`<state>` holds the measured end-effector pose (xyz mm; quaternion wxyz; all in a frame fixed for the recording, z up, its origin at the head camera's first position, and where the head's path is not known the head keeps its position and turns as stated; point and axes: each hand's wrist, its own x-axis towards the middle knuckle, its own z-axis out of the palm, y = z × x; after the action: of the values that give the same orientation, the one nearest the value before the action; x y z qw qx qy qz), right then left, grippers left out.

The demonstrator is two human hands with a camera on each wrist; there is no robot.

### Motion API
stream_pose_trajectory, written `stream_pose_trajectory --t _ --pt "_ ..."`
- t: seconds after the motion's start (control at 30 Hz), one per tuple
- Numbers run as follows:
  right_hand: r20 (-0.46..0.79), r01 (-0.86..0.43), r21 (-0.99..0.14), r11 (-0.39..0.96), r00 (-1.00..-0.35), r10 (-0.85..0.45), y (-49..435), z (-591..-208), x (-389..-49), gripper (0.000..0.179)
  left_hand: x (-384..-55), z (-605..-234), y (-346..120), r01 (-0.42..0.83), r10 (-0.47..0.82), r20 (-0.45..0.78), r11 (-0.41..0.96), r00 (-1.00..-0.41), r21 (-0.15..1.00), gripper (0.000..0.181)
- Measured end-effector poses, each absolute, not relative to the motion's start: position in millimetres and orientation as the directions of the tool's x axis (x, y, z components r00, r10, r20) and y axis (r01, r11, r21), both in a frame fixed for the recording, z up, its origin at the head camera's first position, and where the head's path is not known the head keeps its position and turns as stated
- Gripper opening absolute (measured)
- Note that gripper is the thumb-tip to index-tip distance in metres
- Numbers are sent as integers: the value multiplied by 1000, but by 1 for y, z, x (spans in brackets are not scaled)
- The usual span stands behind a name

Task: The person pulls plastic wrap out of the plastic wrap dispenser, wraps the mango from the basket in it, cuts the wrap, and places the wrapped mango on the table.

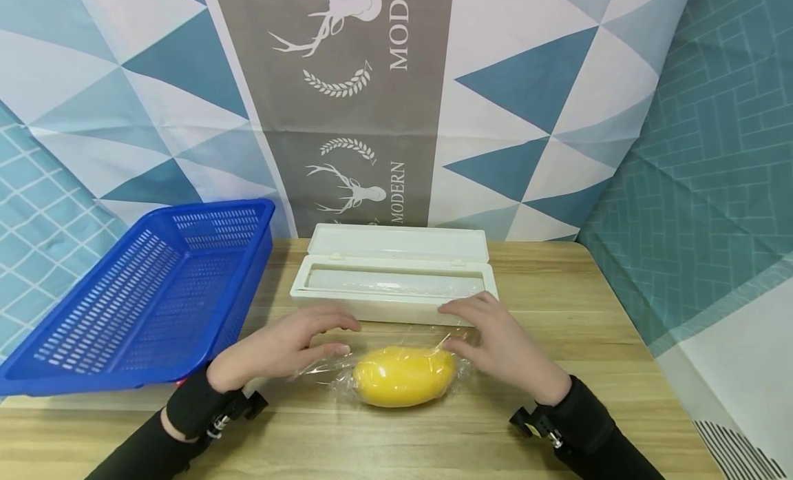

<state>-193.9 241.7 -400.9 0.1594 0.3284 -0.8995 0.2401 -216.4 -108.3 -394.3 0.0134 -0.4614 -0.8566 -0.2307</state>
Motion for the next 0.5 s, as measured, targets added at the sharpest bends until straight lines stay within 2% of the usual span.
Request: stream_pose_trajectory --t 0.17,0.3,0.4,0.5 --pt "360 -655 -390 648 -756 -547 238 -400 -188 52 -210 -393 -103 776 799 207 427 -564 464 38" --pt "314 -663 -417 622 -747 -586 237 -398 -186 43 -203 -391 -99 759 819 159 414 -551 502 42" --pt "347 -702 -387 598 -711 -611 234 -398 -185 35 -199 -391 -97 772 837 143 403 -528 491 44" --pt "413 -730 -344 591 -682 -603 232 -398 -184 35 -197 -393 -94 807 854 166 377 -493 455 47"
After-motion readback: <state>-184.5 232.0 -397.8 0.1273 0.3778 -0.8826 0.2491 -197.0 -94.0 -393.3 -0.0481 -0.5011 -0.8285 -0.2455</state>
